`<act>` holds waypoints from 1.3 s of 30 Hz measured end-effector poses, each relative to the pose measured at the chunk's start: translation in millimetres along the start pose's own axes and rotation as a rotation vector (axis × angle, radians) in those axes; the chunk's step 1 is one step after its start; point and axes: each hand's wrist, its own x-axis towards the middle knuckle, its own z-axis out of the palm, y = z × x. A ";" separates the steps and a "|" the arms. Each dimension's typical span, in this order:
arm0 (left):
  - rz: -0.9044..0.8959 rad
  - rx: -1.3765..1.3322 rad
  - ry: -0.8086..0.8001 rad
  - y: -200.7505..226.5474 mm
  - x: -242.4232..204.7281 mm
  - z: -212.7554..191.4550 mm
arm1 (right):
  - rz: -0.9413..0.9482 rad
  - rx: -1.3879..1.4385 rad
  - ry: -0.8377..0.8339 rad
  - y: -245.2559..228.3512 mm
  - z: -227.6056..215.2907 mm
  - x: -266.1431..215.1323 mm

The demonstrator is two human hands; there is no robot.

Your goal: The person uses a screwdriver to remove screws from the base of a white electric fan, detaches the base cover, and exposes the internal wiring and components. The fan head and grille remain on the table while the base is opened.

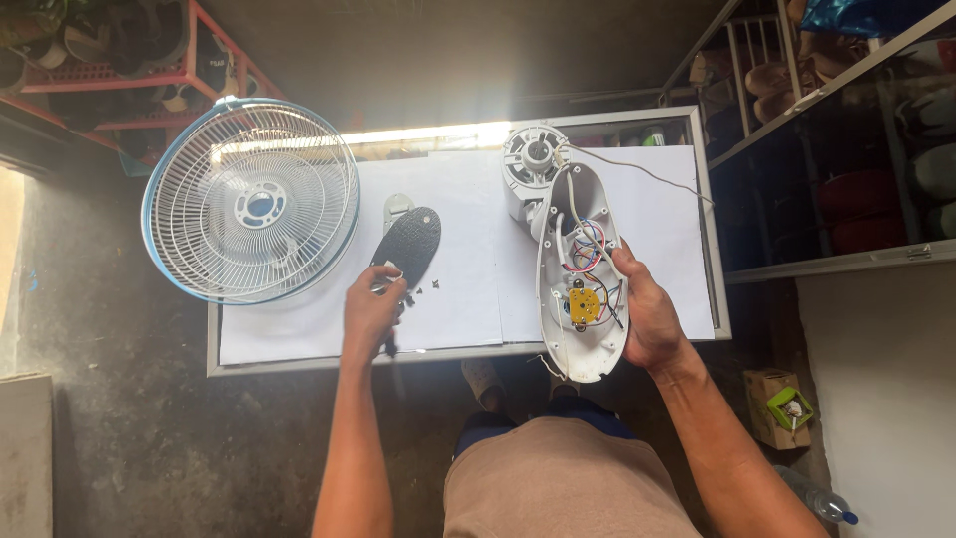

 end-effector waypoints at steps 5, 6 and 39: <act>-0.025 -0.157 -0.144 -1.4 2.8 54.4 | -0.010 -0.036 -0.034 0.2 -3.1 0.0; -0.023 -0.177 -0.173 -4.3 4.4 67.8 | -0.004 -0.011 -0.043 0.1 -4.5 -0.4; 0.492 0.574 -0.015 -26.1 55.1 197.4 | -0.002 0.008 0.041 1.5 -1.8 -1.9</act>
